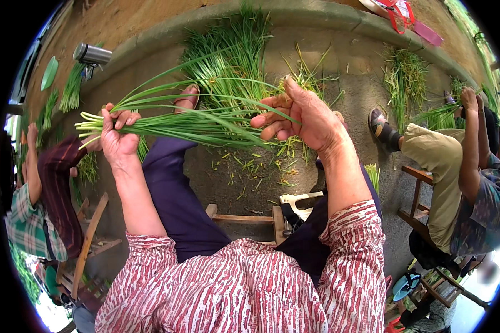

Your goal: The person sorts and cleans green onions by hand, removing yellowed or damaged outer layers from individual stalks and grouping the cleaned ones together while sitting with other people.

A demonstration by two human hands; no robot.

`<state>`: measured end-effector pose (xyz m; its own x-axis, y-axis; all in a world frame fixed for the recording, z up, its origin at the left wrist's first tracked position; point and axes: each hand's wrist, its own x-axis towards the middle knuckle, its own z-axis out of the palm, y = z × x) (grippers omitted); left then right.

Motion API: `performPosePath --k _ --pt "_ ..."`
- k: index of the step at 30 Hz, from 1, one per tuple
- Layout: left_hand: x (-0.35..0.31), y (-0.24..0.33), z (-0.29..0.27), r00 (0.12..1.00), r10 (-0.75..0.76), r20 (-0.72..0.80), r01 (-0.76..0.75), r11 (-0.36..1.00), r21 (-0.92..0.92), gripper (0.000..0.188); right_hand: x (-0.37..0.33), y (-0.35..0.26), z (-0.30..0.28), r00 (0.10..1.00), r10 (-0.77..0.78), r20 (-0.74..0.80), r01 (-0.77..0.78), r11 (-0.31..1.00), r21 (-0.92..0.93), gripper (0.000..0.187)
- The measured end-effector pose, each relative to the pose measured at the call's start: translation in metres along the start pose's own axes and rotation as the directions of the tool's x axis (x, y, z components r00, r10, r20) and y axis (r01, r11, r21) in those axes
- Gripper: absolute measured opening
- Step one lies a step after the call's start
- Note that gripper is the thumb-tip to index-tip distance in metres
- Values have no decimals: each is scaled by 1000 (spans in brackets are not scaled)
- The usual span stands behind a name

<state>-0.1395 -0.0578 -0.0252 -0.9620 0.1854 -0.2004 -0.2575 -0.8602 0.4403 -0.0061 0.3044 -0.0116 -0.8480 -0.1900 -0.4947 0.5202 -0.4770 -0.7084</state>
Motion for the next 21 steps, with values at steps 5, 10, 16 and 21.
performPosePath --k 5,10,16,21 --pt "2 5 -6 1000 20 -14 -20 1000 11 19 -5 -1 -2 1000 -3 31 3 1000 14 70" --pt "4 6 -10 1000 6 -10 -6 1000 -8 19 -6 1 -6 999 -19 33 17 998 58 67" --pt "8 11 -14 997 12 -79 -14 999 -29 19 -9 4 -16 998 -31 48 28 998 55 71" --pt "10 15 -19 999 -7 -53 6 1000 -20 19 -13 2 -15 999 -40 30 37 995 93 62"
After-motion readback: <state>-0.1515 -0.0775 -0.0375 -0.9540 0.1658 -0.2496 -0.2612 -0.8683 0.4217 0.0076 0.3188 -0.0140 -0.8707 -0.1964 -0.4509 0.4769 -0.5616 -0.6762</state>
